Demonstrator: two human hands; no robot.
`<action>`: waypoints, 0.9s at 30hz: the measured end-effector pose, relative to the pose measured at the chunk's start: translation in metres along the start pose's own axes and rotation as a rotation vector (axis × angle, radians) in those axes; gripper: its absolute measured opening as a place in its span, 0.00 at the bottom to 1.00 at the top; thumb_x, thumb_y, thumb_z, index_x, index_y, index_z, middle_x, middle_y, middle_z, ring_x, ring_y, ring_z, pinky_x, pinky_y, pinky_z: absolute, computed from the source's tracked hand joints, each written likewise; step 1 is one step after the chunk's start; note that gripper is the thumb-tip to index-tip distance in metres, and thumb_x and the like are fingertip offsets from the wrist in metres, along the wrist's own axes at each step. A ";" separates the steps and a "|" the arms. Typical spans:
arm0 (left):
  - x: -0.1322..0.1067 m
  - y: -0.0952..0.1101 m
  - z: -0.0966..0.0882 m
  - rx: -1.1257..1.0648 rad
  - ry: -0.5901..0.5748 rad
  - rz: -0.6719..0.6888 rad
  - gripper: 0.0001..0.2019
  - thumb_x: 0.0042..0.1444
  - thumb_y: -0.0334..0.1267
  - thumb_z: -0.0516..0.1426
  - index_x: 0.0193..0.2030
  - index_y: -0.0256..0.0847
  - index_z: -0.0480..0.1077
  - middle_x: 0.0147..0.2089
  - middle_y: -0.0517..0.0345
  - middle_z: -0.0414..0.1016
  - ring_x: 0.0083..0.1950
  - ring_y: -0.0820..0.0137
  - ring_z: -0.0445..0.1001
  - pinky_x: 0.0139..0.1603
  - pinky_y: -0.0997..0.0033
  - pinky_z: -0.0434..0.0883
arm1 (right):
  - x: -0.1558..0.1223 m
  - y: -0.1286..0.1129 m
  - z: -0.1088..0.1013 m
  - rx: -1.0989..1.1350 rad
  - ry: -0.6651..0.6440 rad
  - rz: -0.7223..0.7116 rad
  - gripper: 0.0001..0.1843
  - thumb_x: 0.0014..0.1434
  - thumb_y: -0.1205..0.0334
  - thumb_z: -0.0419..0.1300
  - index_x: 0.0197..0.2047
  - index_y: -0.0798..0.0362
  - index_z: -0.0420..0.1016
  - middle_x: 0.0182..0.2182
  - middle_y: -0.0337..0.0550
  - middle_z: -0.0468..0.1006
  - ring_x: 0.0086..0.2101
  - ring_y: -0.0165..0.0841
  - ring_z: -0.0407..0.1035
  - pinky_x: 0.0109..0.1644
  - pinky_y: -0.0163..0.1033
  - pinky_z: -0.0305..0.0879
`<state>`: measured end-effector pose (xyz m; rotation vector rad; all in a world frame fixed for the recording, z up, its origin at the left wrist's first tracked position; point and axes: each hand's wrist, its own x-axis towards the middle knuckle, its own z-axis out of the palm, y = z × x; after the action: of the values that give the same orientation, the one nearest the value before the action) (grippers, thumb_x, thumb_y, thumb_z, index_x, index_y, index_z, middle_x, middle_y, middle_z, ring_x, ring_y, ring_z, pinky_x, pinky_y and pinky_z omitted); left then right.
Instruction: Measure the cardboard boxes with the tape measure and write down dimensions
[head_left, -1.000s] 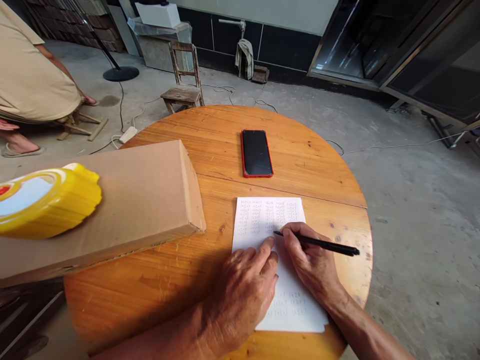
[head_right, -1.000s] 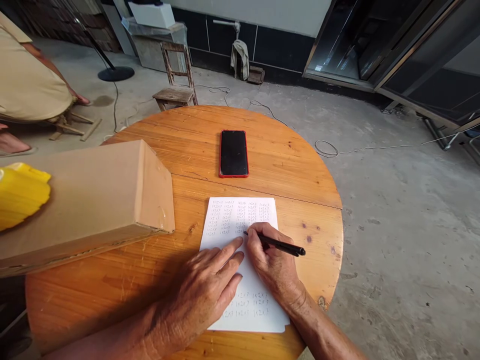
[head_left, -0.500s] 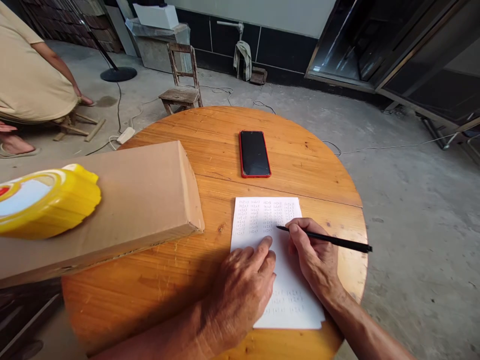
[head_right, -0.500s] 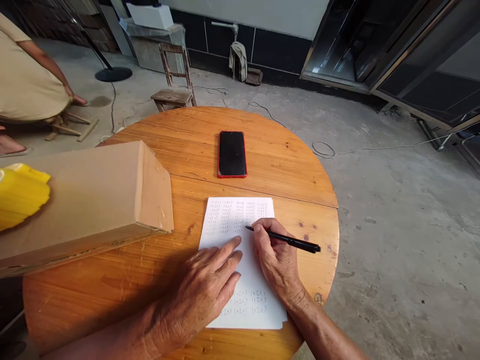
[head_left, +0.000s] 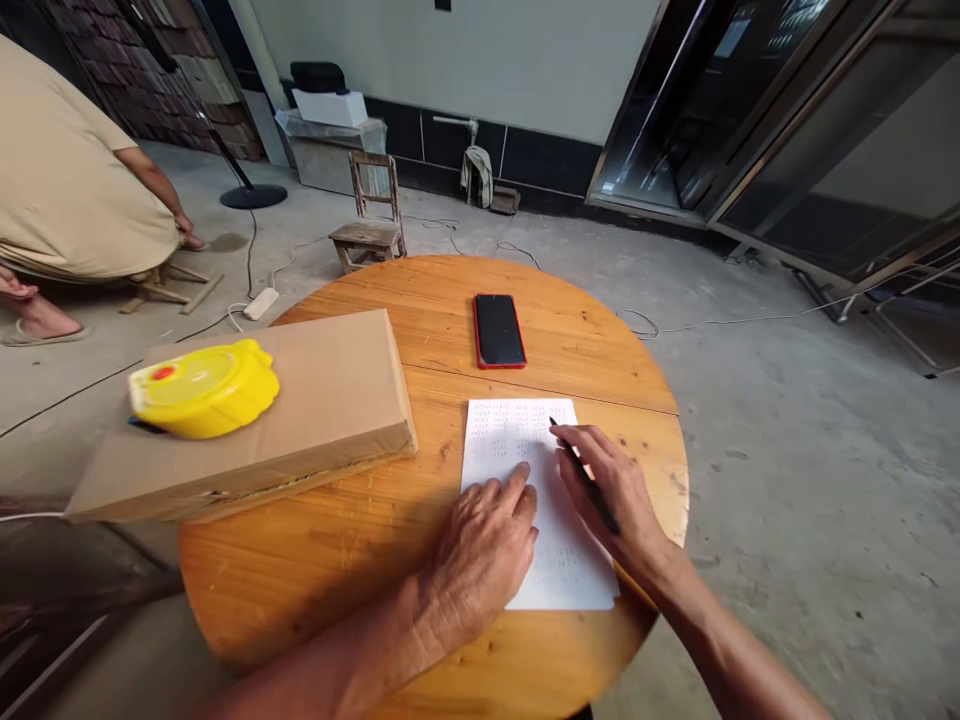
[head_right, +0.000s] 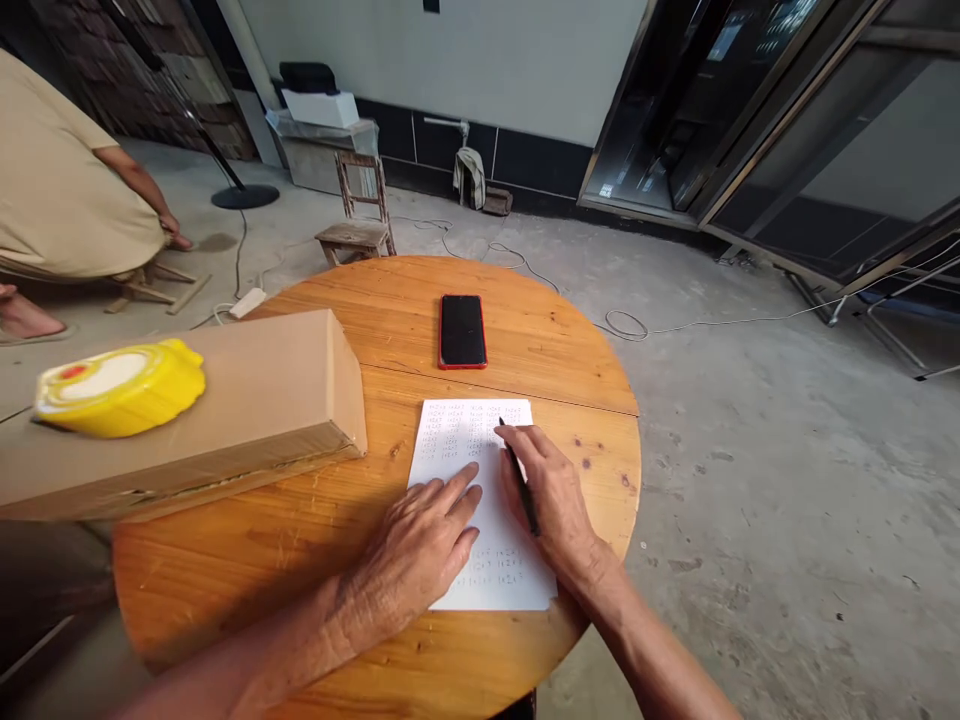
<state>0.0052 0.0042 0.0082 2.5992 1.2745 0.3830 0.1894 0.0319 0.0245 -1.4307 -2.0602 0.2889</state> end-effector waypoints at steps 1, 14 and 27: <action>-0.001 0.002 -0.002 0.019 -0.014 -0.007 0.17 0.58 0.31 0.56 0.55 0.35 0.68 0.65 0.45 0.66 0.51 0.56 0.73 0.50 0.51 0.75 | -0.003 0.000 -0.004 -0.127 -0.063 -0.061 0.17 0.66 0.71 0.51 0.55 0.52 0.70 0.46 0.51 0.77 0.43 0.40 0.72 0.45 0.43 0.67; -0.089 0.016 -0.015 0.011 -0.023 -0.122 0.25 0.52 0.30 0.58 0.58 0.40 0.70 0.67 0.44 0.64 0.68 0.51 0.62 0.61 0.44 0.68 | -0.071 -0.012 -0.006 -0.386 -0.069 -0.028 0.21 0.63 0.76 0.47 0.55 0.54 0.70 0.51 0.53 0.75 0.47 0.43 0.71 0.47 0.48 0.65; -0.106 0.018 0.011 -0.070 0.267 -0.087 0.25 0.53 0.33 0.58 0.60 0.42 0.67 0.68 0.46 0.63 0.67 0.53 0.62 0.62 0.44 0.68 | -0.097 -0.018 0.008 -0.218 0.254 0.062 0.14 0.66 0.64 0.49 0.50 0.49 0.73 0.53 0.53 0.75 0.51 0.47 0.72 0.50 0.59 0.70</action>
<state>-0.0401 -0.0918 -0.0113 2.4870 1.4217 0.7654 0.1935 -0.0616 -0.0075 -1.5729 -1.8862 -0.0935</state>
